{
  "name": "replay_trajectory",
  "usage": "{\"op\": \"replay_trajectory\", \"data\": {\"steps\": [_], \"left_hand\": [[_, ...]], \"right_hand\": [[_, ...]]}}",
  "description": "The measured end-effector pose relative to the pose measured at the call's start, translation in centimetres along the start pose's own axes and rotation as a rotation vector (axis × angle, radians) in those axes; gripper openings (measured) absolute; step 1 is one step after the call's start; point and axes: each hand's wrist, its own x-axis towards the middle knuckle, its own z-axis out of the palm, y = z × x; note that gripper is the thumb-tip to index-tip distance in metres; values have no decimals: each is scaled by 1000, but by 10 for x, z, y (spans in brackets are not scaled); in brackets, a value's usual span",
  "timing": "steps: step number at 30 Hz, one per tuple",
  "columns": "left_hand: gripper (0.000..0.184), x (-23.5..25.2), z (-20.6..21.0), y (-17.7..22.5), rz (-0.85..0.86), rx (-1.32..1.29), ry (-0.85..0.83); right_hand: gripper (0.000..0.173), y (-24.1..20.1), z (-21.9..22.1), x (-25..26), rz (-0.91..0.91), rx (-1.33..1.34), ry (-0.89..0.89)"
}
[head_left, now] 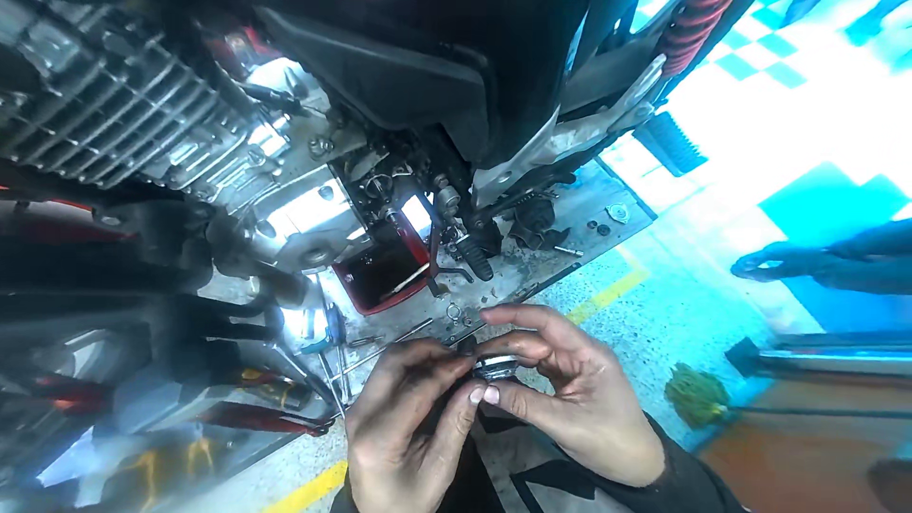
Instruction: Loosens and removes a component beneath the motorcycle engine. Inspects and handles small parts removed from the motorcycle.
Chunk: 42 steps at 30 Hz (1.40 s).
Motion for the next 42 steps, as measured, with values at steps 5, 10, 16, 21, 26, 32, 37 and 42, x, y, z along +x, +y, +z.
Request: {"op": "replay_trajectory", "data": {"steps": [5, 10, 16, 21, 26, 32, 37, 42], "left_hand": [[6, 0, 8, 1, 93, 173, 102], [10, 9, 14, -2, 155, 322, 139], [15, 20, 14, -5, 132, 276, 90], [15, 23, 18, -4, 145, 193, 13], [16, 25, 21, -2, 133, 131, -47], [19, 27, 19, -1, 25, -154, -72], [18, 30, 10, -5, -29, -379, -82], [10, 23, -5, -17, -85, -341, -7]], "right_hand": [[34, 1, 0, 6, -77, -68, 37], [26, -1, -3, 13, -95, -76, 0], [22, 2, -10, 20, -156, -174, 3], [24, 6, -12, 27, -219, -311, 154], [31, 11, -12, 33, -297, -423, 210], [14, 16, -22, 39, -400, -687, 215], [19, 19, -29, 42, -194, -372, 168], [24, 19, -35, 38, -11, 6, 123]]}}
